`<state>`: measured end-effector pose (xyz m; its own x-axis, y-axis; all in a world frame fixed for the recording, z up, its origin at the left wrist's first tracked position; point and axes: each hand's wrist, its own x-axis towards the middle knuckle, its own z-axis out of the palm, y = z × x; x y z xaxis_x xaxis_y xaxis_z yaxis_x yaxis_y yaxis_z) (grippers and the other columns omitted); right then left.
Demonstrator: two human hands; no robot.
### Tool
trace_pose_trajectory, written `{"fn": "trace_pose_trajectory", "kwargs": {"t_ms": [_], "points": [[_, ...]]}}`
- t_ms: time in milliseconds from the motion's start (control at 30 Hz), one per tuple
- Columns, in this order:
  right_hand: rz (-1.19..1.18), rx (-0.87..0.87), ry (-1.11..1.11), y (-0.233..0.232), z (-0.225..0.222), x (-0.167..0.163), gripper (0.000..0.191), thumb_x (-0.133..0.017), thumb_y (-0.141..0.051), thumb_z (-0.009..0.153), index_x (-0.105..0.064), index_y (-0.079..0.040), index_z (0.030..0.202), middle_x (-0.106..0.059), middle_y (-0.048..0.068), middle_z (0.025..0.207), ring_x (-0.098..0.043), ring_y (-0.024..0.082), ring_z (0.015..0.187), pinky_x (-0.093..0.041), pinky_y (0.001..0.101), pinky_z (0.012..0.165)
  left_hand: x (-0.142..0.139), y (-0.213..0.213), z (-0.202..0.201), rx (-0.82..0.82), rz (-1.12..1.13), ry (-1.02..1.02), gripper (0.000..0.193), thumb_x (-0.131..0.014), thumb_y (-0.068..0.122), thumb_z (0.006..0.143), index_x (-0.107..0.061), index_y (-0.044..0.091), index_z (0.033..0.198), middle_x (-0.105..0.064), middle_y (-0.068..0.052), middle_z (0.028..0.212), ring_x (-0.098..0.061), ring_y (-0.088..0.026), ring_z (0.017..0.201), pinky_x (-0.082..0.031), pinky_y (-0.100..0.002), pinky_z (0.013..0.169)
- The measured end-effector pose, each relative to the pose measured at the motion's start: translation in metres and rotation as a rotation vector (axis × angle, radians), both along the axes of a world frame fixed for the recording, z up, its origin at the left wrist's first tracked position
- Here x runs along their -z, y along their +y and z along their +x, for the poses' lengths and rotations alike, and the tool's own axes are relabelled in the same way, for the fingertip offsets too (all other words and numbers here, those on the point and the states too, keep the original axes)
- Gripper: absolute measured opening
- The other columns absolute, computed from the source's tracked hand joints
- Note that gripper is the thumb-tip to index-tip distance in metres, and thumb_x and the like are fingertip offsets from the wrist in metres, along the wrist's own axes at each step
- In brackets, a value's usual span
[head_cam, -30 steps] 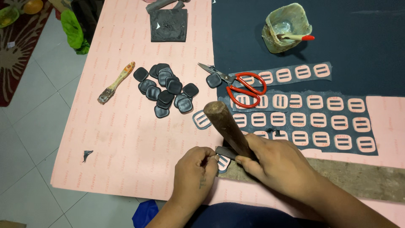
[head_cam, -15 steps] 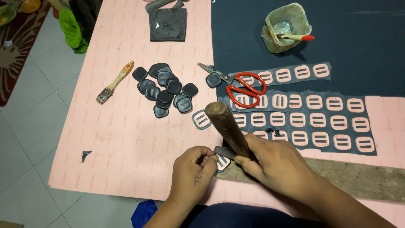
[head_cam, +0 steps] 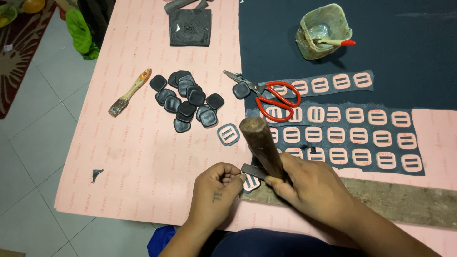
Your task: The person places small dark rubber pieces on a wooden block and presses a flat blade against their edges using a hammer to trim and shape them, setting finished pieces aside. They then use red-handled scissors to trim the edges of the rubber pieces one at a time and continue hammering and trimming more pieces.
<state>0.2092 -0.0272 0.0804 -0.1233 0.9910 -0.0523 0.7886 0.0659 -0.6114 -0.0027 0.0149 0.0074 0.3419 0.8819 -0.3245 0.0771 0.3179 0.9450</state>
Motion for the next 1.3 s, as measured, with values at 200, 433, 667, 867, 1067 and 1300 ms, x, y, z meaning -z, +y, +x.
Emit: {"fn": "trace_pose_trajectory", "kwargs": {"t_ms": [200, 433, 667, 867, 1067, 1300], "points": [[-0.204, 0.133, -0.037, 0.005, -0.003, 0.003, 0.033, -0.070, -0.038, 0.085, -0.064, -0.013, 0.105, -0.072, 0.014, 0.074, -0.072, 0.033, 0.066, -0.055, 0.0445, 0.061, 0.003, 0.005, 0.000, 0.046, -0.047, -0.060, 0.011, -0.070, 0.005, 0.088, -0.070, -0.005, 0.091, -0.064, 0.000, 0.072, -0.055, -0.004, 0.063, -0.045, -0.020, 0.057], [-0.146, 0.072, -0.051, 0.002, 0.000, 0.003, 0.034, -0.070, -0.039, 0.085, -0.060, -0.011, 0.101, -0.071, 0.013, 0.071, -0.071, 0.032, 0.060, -0.055, 0.0445, 0.056, -0.007, 0.005, 0.004, -0.007, -0.058, 0.035, 0.010, -0.070, 0.005, 0.087, -0.071, -0.004, 0.089, -0.063, 0.001, 0.068, -0.052, -0.005, 0.059, -0.042, -0.021, 0.053], [-0.284, 0.176, -0.054, 0.013, -0.006, -0.003, 0.040, -0.071, -0.045, 0.086, -0.061, -0.011, 0.105, -0.072, 0.015, 0.069, -0.072, 0.033, 0.064, -0.055, 0.0451, 0.061, -0.022, 0.004, 0.004, 0.087, 0.220, 0.264, 0.013, -0.069, 0.010, 0.088, -0.071, -0.001, 0.085, -0.063, -0.005, 0.065, -0.054, -0.011, 0.055, -0.044, -0.028, 0.051], [-0.181, 0.088, -0.005, 0.010, -0.001, -0.004, 0.037, -0.071, -0.039, 0.084, -0.063, -0.012, 0.108, -0.072, 0.014, 0.073, -0.071, 0.034, 0.065, -0.055, 0.0446, 0.060, -0.024, 0.002, 0.006, 0.066, 0.549, 0.340, 0.010, -0.068, 0.010, 0.086, -0.071, 0.000, 0.086, -0.066, -0.007, 0.072, -0.061, -0.010, 0.059, -0.049, -0.027, 0.055], [-0.025, 0.003, -0.051, -0.003, 0.003, 0.006, 0.036, -0.070, -0.034, 0.085, -0.059, -0.010, 0.110, -0.072, 0.014, 0.078, -0.070, 0.035, 0.063, -0.055, 0.0454, 0.057, -0.013, 0.001, 0.002, 0.064, 0.110, 0.098, 0.012, -0.070, 0.009, 0.088, -0.070, -0.003, 0.089, -0.061, 0.000, 0.068, -0.052, -0.006, 0.061, -0.044, -0.022, 0.055], [-0.126, 0.096, -0.013, 0.010, -0.004, 0.003, 0.035, -0.071, -0.036, 0.084, -0.062, -0.012, 0.109, -0.072, 0.012, 0.073, -0.071, 0.034, 0.065, -0.055, 0.0446, 0.059, -0.011, 0.004, 0.005, 0.061, 0.056, 0.110, 0.011, -0.070, 0.007, 0.087, -0.072, -0.003, 0.086, -0.060, 0.000, 0.066, -0.051, -0.006, 0.059, -0.042, -0.022, 0.054]]}}
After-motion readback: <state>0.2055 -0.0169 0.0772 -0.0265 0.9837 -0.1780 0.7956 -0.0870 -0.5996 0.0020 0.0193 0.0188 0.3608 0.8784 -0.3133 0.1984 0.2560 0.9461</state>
